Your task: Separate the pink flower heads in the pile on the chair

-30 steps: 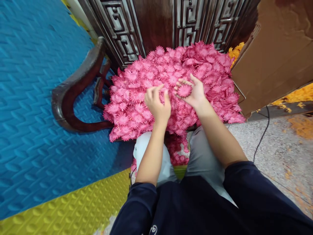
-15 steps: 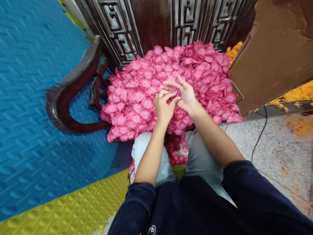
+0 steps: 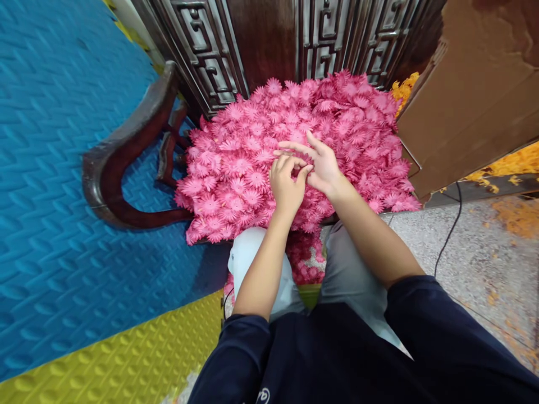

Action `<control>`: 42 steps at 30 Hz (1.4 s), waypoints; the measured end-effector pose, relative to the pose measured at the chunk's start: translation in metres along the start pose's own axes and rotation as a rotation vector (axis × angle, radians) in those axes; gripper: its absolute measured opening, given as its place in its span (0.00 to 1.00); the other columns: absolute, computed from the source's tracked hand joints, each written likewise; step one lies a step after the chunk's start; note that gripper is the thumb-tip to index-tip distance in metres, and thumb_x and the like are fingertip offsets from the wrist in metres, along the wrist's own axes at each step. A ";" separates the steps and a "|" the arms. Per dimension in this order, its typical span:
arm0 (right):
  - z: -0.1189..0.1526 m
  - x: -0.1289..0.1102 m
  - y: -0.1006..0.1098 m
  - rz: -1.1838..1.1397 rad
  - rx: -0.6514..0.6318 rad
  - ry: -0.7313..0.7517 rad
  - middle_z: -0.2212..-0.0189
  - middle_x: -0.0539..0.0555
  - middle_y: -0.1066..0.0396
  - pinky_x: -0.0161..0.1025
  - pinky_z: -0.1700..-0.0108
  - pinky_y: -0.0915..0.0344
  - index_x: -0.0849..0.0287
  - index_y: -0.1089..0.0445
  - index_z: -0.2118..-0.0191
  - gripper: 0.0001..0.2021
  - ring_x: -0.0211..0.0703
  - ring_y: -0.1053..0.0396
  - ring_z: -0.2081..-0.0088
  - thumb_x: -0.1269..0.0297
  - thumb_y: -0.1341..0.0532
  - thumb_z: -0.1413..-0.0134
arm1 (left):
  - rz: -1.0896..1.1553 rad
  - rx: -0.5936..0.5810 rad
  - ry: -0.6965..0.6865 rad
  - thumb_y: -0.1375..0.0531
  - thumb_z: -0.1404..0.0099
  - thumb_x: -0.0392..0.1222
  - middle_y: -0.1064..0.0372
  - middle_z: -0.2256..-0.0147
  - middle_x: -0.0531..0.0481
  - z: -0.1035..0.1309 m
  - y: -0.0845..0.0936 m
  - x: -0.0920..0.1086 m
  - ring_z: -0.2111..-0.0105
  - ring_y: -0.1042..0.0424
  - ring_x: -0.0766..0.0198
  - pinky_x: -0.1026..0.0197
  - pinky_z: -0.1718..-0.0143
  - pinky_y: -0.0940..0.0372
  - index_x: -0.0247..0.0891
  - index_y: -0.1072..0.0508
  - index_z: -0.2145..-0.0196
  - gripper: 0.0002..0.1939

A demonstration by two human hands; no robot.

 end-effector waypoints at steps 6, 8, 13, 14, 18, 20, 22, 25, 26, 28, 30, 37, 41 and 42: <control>-0.005 0.004 0.006 0.017 0.110 -0.013 0.72 0.52 0.28 0.38 0.58 0.31 0.56 0.28 0.67 0.23 0.38 0.30 0.65 0.40 0.47 0.46 | -0.021 -0.049 0.001 0.41 0.36 0.42 0.33 0.70 0.51 0.000 -0.002 0.000 0.64 0.34 0.60 0.57 0.57 0.40 0.40 0.34 0.73 0.09; -0.006 0.006 0.007 0.019 0.148 -0.048 0.74 0.51 0.30 0.36 0.62 0.32 0.57 0.29 0.67 0.23 0.36 0.33 0.69 0.41 0.46 0.46 | -0.035 -0.018 0.027 0.44 0.34 0.43 0.33 0.70 0.50 -0.001 0.000 -0.003 0.64 0.34 0.60 0.58 0.58 0.40 0.40 0.36 0.73 0.09; -0.007 0.011 0.009 -0.001 0.178 -0.095 0.79 0.47 0.36 0.32 0.69 0.38 0.59 0.32 0.72 0.12 0.31 0.40 0.75 0.55 0.38 0.49 | -0.110 0.106 0.079 0.49 0.31 0.44 0.32 0.67 0.46 -0.002 0.006 -0.009 0.62 0.35 0.57 0.57 0.58 0.43 0.40 0.39 0.71 0.10; -0.007 0.012 0.009 -0.010 0.162 -0.093 0.78 0.46 0.35 0.32 0.69 0.39 0.59 0.32 0.73 0.09 0.30 0.40 0.75 0.59 0.37 0.51 | -0.126 0.125 0.082 0.50 0.31 0.43 0.32 0.66 0.45 -0.002 0.007 -0.010 0.62 0.35 0.56 0.56 0.58 0.43 0.40 0.38 0.70 0.10; -0.002 0.009 0.008 0.067 0.140 -0.004 0.74 0.46 0.32 0.31 0.68 0.38 0.59 0.30 0.71 0.10 0.30 0.36 0.72 0.62 0.31 0.59 | -0.182 0.186 0.112 0.49 0.31 0.43 0.32 0.66 0.45 -0.001 0.011 -0.009 0.61 0.35 0.55 0.56 0.58 0.45 0.39 0.37 0.69 0.08; 0.000 0.006 0.010 0.153 0.162 0.047 0.75 0.46 0.32 0.30 0.68 0.38 0.60 0.29 0.72 0.12 0.29 0.36 0.72 0.59 0.30 0.61 | -0.206 0.193 0.111 0.49 0.31 0.44 0.32 0.65 0.45 -0.001 0.013 -0.008 0.61 0.35 0.55 0.56 0.57 0.46 0.39 0.36 0.67 0.09; 0.000 0.004 0.011 0.210 0.142 0.062 0.76 0.46 0.32 0.31 0.69 0.38 0.60 0.28 0.72 0.14 0.29 0.36 0.73 0.56 0.29 0.62 | -0.217 0.194 0.096 0.50 0.31 0.45 0.32 0.64 0.44 -0.002 0.016 -0.008 0.60 0.35 0.55 0.56 0.56 0.46 0.39 0.34 0.66 0.10; -0.002 0.002 0.013 0.254 0.122 0.113 0.75 0.46 0.30 0.32 0.68 0.37 0.59 0.27 0.71 0.16 0.30 0.36 0.74 0.54 0.28 0.65 | -0.207 0.185 0.070 0.50 0.31 0.46 0.32 0.63 0.45 -0.004 0.020 -0.009 0.59 0.35 0.55 0.56 0.55 0.46 0.39 0.33 0.65 0.11; -0.003 0.002 0.014 0.265 0.134 0.136 0.75 0.47 0.30 0.32 0.68 0.37 0.59 0.27 0.72 0.16 0.30 0.35 0.74 0.53 0.28 0.65 | -0.202 0.180 0.064 0.50 0.31 0.46 0.32 0.63 0.45 -0.005 0.021 -0.010 0.59 0.35 0.56 0.56 0.55 0.46 0.39 0.32 0.65 0.11; -0.004 0.002 0.015 0.276 0.144 0.160 0.75 0.47 0.29 0.32 0.68 0.36 0.59 0.26 0.73 0.17 0.30 0.34 0.74 0.51 0.28 0.66 | -0.199 0.176 0.056 0.50 0.31 0.46 0.32 0.63 0.45 -0.005 0.021 -0.010 0.59 0.35 0.56 0.56 0.56 0.46 0.39 0.32 0.65 0.12; -0.004 0.002 0.014 0.284 0.135 0.164 0.76 0.47 0.29 0.32 0.67 0.34 0.59 0.26 0.75 0.17 0.31 0.34 0.74 0.50 0.29 0.67 | -0.208 0.189 0.052 0.50 0.31 0.46 0.31 0.63 0.45 -0.005 0.022 -0.010 0.60 0.35 0.56 0.56 0.56 0.46 0.39 0.31 0.65 0.12; -0.005 -0.002 0.012 0.348 0.181 0.243 0.77 0.46 0.29 0.31 0.68 0.35 0.58 0.25 0.75 0.16 0.29 0.36 0.74 0.51 0.28 0.68 | -0.215 0.209 0.029 0.47 0.32 0.45 0.29 0.66 0.47 -0.003 0.022 -0.006 0.62 0.34 0.58 0.58 0.58 0.45 0.39 0.30 0.67 0.10; -0.006 -0.006 0.014 0.411 0.171 0.286 0.75 0.47 0.28 0.33 0.66 0.35 0.58 0.26 0.74 0.17 0.31 0.35 0.73 0.51 0.28 0.68 | -0.161 0.232 0.005 0.45 0.32 0.44 0.29 0.66 0.48 -0.002 0.022 -0.005 0.62 0.33 0.60 0.58 0.57 0.43 0.38 0.27 0.62 0.10; -0.006 -0.006 0.014 0.423 0.167 0.291 0.76 0.47 0.28 0.33 0.66 0.35 0.59 0.26 0.75 0.17 0.31 0.35 0.73 0.51 0.28 0.68 | -0.161 0.235 0.000 0.45 0.33 0.44 0.28 0.66 0.48 -0.002 0.023 -0.005 0.62 0.33 0.60 0.58 0.57 0.43 0.38 0.26 0.61 0.10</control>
Point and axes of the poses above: each hand's wrist, its own z-axis away from the middle knuckle, its own y-axis out of the back of the hand, x = y × z, the point moved 3 cm from there along -z, towards the middle knuckle
